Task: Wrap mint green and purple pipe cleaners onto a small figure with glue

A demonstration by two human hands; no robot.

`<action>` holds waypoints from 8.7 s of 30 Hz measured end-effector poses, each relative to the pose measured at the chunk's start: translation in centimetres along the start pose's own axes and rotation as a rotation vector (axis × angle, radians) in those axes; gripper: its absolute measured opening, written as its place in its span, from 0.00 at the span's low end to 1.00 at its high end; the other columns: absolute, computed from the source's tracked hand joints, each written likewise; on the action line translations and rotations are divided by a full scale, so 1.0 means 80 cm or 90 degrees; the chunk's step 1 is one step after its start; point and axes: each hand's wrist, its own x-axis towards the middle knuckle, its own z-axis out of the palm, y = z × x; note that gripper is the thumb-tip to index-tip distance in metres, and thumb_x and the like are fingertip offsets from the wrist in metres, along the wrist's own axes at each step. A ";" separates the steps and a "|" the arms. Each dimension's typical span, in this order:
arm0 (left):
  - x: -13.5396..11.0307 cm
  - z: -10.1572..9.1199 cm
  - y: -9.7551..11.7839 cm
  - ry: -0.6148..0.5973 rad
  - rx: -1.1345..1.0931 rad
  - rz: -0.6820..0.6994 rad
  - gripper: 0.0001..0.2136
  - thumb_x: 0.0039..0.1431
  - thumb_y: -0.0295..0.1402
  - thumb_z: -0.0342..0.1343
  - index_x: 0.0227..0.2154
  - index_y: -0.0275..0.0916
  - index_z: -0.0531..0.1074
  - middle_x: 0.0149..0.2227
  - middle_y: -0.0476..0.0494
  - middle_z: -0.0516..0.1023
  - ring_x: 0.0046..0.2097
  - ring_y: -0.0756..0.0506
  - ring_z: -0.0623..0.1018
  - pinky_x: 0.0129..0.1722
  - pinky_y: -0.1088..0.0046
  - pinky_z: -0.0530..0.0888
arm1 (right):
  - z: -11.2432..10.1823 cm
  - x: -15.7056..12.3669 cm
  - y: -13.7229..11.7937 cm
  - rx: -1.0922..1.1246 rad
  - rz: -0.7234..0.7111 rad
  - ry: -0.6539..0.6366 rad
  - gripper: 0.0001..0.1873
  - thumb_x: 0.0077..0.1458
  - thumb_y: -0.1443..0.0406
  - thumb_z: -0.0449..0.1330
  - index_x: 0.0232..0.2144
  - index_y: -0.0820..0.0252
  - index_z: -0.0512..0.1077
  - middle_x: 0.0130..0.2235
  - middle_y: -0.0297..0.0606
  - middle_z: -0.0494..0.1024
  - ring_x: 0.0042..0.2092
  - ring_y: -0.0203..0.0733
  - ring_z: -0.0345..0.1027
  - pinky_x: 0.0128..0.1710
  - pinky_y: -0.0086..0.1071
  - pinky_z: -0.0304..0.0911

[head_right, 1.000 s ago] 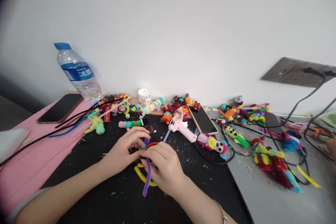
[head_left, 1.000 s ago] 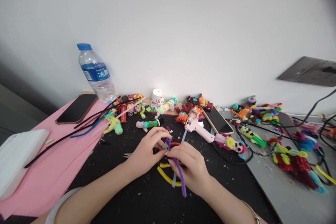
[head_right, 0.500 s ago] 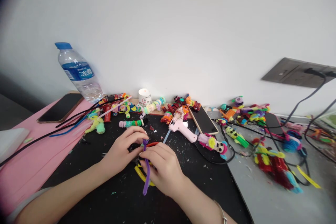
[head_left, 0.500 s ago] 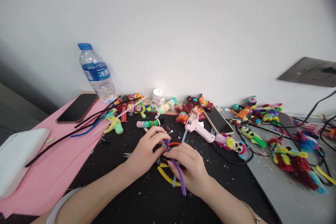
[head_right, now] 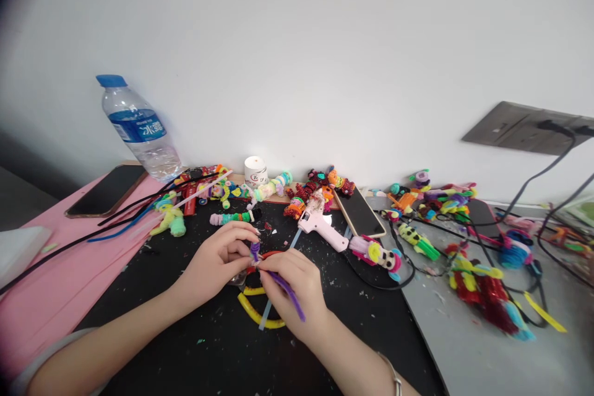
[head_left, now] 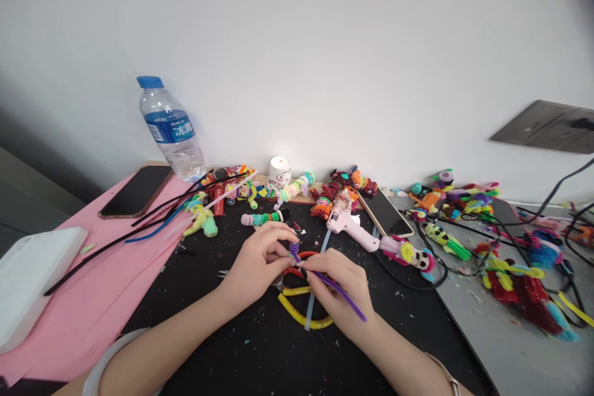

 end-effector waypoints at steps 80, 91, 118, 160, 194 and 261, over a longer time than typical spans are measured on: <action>0.000 -0.001 0.003 -0.173 -0.258 -0.207 0.16 0.49 0.29 0.62 0.41 0.39 0.69 0.33 0.49 0.73 0.36 0.51 0.72 0.34 0.78 0.67 | 0.001 0.001 0.015 0.121 0.312 -0.006 0.04 0.51 0.68 0.58 0.27 0.59 0.73 0.28 0.34 0.76 0.29 0.36 0.69 0.30 0.28 0.64; -0.002 0.001 0.010 -0.148 -0.285 -0.245 0.15 0.48 0.32 0.63 0.40 0.40 0.68 0.33 0.50 0.72 0.34 0.52 0.72 0.34 0.77 0.71 | 0.000 0.004 0.012 0.115 0.296 -0.009 0.06 0.52 0.67 0.58 0.25 0.59 0.72 0.25 0.33 0.74 0.28 0.36 0.67 0.28 0.28 0.64; 0.000 -0.003 0.012 -0.131 -0.226 -0.219 0.14 0.51 0.34 0.60 0.42 0.40 0.71 0.43 0.44 0.73 0.43 0.45 0.74 0.42 0.69 0.74 | -0.002 0.004 0.013 0.079 0.307 -0.035 0.08 0.53 0.66 0.58 0.23 0.60 0.70 0.24 0.32 0.71 0.26 0.35 0.64 0.24 0.26 0.61; 0.008 -0.013 0.008 -0.033 -0.446 -0.266 0.18 0.58 0.25 0.54 0.52 0.43 0.65 0.34 0.47 0.73 0.37 0.52 0.77 0.39 0.79 0.76 | -0.057 0.013 0.083 -0.533 0.302 -0.005 0.25 0.46 0.68 0.54 0.50 0.63 0.62 0.48 0.47 0.72 0.47 0.55 0.65 0.44 0.45 0.60; 0.007 -0.011 0.012 -0.037 -0.502 -0.250 0.18 0.58 0.22 0.52 0.51 0.41 0.67 0.26 0.49 0.70 0.29 0.54 0.73 0.32 0.80 0.76 | -0.036 0.001 0.048 0.147 0.267 -0.069 0.13 0.48 0.68 0.58 0.39 0.62 0.73 0.39 0.42 0.79 0.40 0.46 0.73 0.41 0.36 0.68; 0.007 -0.013 0.008 -0.037 -0.539 -0.244 0.19 0.56 0.22 0.55 0.51 0.41 0.66 0.26 0.49 0.71 0.29 0.54 0.74 0.31 0.81 0.76 | -0.036 0.002 0.046 0.075 0.289 -0.044 0.11 0.47 0.66 0.58 0.35 0.62 0.74 0.26 0.37 0.76 0.32 0.45 0.71 0.29 0.33 0.67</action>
